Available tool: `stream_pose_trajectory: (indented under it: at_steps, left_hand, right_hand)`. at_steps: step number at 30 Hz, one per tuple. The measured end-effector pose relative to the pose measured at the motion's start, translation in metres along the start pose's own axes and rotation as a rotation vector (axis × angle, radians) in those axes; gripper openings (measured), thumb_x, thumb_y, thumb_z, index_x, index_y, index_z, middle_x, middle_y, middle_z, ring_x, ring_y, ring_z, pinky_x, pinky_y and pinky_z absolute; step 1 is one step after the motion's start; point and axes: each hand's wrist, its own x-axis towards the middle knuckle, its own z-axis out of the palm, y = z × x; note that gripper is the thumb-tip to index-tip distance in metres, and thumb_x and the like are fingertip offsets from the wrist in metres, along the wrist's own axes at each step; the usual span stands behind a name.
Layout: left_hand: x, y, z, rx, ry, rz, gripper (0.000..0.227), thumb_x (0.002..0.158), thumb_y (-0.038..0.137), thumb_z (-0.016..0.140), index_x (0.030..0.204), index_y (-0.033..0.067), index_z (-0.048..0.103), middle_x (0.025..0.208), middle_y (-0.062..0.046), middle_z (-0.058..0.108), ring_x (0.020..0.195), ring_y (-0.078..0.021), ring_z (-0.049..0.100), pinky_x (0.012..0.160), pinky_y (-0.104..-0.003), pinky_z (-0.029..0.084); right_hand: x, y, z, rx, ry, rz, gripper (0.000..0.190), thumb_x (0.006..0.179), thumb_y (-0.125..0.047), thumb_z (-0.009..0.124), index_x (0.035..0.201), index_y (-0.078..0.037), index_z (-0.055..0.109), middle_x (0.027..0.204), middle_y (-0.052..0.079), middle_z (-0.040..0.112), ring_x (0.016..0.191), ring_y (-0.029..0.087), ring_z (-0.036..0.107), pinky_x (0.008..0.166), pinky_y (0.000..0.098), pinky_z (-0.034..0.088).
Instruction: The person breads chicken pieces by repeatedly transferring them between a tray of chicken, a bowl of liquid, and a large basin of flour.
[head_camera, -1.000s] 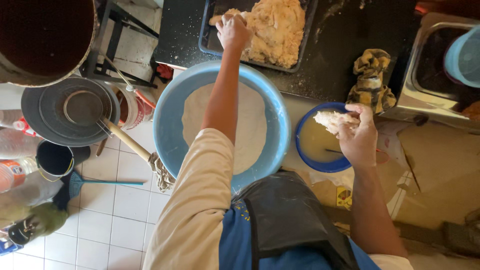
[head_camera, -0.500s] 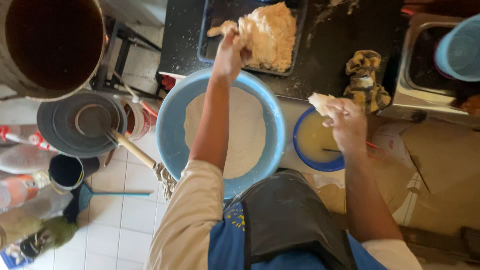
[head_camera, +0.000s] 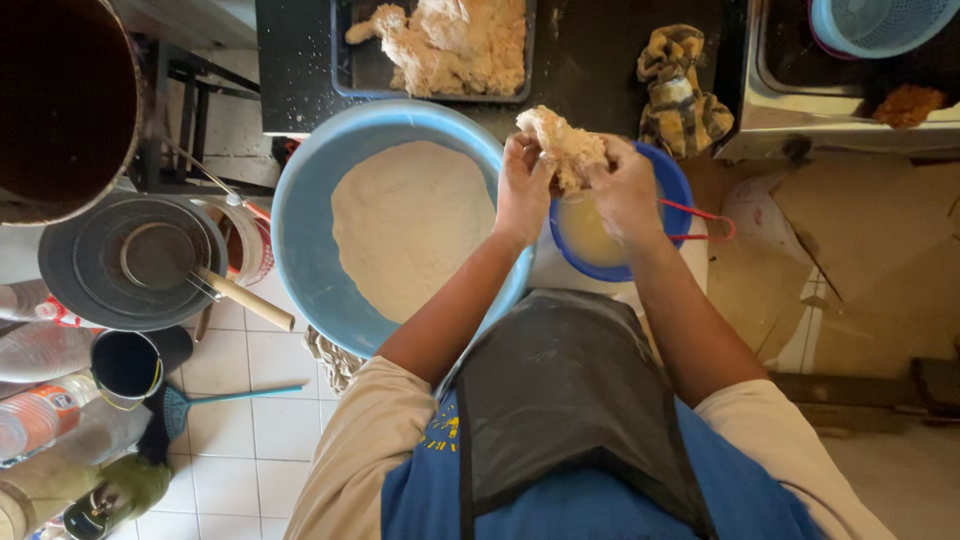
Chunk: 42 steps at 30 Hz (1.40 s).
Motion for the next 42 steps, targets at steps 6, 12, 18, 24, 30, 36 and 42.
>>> stream_pose_trajectory:
  at_steps: [6,12,18,24,30,36,42]
  left_hand:
    - [-0.037,-0.012,-0.013,0.119,-0.053,-0.225,0.025,0.100,0.013,0.060,0.122,0.0049,0.049,0.114,-0.008,0.072,0.089,-0.0184,0.076,0.065,-0.028,0.059]
    - [-0.064,-0.021,-0.033,0.325,-0.026,-0.196,0.023,0.099,0.017,0.066,0.115,0.0025,0.059,0.104,-0.009,0.073,0.085,-0.0175,0.076,0.062,-0.027,0.058]
    - [-0.088,-0.004,-0.056,0.373,0.086,-0.209,0.022,0.099,0.018,0.066,0.114,0.0047,0.058,0.105,-0.006,0.073,0.089,-0.0157,0.076,0.069,-0.028,0.057]
    - [-0.093,-0.005,-0.049,0.312,0.096,-0.192,0.021,0.099,0.018,0.063,0.115,0.0057,0.057,0.107,-0.006,0.072,0.089,-0.0160,0.075,0.070,-0.029,0.057]
    - [-0.100,-0.011,-0.059,0.310,0.152,-0.164,0.020,0.099,0.017,0.065,0.113,0.0051,0.059,0.104,-0.006,0.071,0.087,-0.0159,0.075,0.068,-0.029,0.058]
    - [-0.110,-0.017,-0.073,0.304,0.215,-0.168,0.019,0.099,0.018,0.066,0.111,0.0051,0.060,0.102,-0.005,0.072,0.085,-0.0155,0.076,0.064,-0.028,0.056]
    - [-0.118,-0.018,-0.081,0.326,0.250,-0.146,0.019,0.099,0.018,0.066,0.111,0.0054,0.060,0.102,-0.005,0.072,0.084,-0.0147,0.076,0.063,-0.026,0.057]
  right_hand:
    - [-0.029,-0.060,-0.048,-0.607,-0.125,-0.354,0.026,0.090,-0.002,0.066,0.116,0.001,0.071,0.119,0.020,0.067,0.100,0.028,0.067,0.085,0.0357,0.054]
    - [-0.052,-0.087,-0.075,-0.723,-0.309,-0.292,0.046,0.090,-0.001,0.067,0.135,0.001,0.060,0.125,0.019,0.067,0.113,0.034,0.067,0.095,0.0399,0.052]
    - [-0.061,-0.068,-0.086,-0.727,-0.352,-0.142,0.045,0.085,0.000,0.067,0.130,-0.003,0.066,0.118,0.015,0.066,0.101,0.032,0.065,0.092,0.0390,0.052]
    - [-0.059,-0.041,-0.094,-0.617,-0.356,-0.183,0.045,0.090,0.001,0.059,0.133,-0.004,0.068,0.127,0.010,0.067,0.115,0.024,0.066,0.102,0.0349,0.052]
    - [-0.048,-0.026,-0.093,-0.717,-0.382,-0.116,0.044,0.087,0.000,0.060,0.130,-0.005,0.068,0.117,0.012,0.070,0.099,0.025,0.070,0.090,0.0348,0.054]
    - [-0.028,-0.009,-0.087,-0.777,-0.391,0.155,0.047,0.085,0.003,0.057,0.130,-0.008,0.067,0.114,0.014,0.070,0.080,0.029,0.071,0.063,0.0362,0.057]
    - [0.003,0.053,-0.088,-0.991,-0.470,0.007,0.045,0.085,0.004,0.059,0.127,-0.006,0.069,0.120,0.018,0.068,0.094,0.034,0.070,0.078,0.0413,0.058]
